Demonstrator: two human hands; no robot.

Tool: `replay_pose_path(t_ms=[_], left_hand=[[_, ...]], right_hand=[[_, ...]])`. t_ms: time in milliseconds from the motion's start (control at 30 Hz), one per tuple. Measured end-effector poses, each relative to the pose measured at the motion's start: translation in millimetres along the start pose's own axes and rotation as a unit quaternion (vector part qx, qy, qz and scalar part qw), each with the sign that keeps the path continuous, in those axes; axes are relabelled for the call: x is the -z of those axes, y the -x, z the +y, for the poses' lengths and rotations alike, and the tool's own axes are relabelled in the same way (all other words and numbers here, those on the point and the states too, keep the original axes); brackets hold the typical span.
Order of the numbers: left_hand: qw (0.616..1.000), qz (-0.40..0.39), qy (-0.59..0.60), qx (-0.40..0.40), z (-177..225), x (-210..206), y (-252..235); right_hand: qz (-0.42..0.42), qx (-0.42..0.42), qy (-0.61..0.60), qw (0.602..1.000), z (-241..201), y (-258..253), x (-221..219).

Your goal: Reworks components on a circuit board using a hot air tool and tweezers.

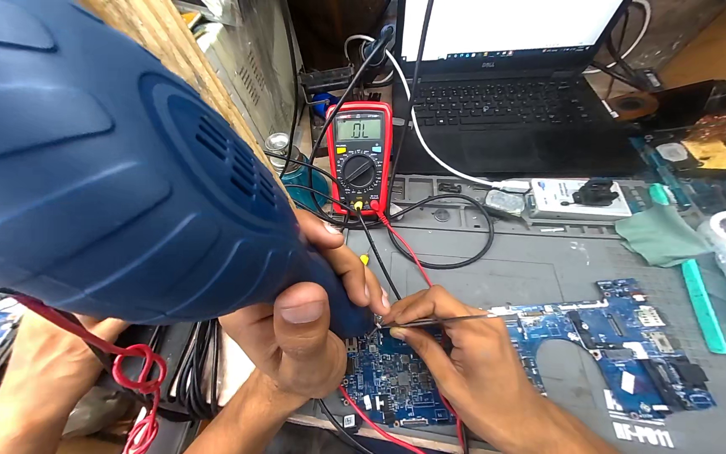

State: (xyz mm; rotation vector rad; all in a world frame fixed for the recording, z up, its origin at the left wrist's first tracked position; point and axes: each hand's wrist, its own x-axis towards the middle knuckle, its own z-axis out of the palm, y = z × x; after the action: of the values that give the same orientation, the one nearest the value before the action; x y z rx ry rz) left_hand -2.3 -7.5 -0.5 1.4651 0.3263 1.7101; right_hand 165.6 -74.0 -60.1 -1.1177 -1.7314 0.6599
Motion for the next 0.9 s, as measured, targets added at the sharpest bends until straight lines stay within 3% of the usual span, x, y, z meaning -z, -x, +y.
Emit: replay_pose_path(t_ms=[900], left_hand=[[1.000,-0.001,-0.004,-0.002,0.0,0.3,0.3]], right_hand=[[0.000,-0.001,-0.002,1.000,-0.7,-0.2,0.1]])
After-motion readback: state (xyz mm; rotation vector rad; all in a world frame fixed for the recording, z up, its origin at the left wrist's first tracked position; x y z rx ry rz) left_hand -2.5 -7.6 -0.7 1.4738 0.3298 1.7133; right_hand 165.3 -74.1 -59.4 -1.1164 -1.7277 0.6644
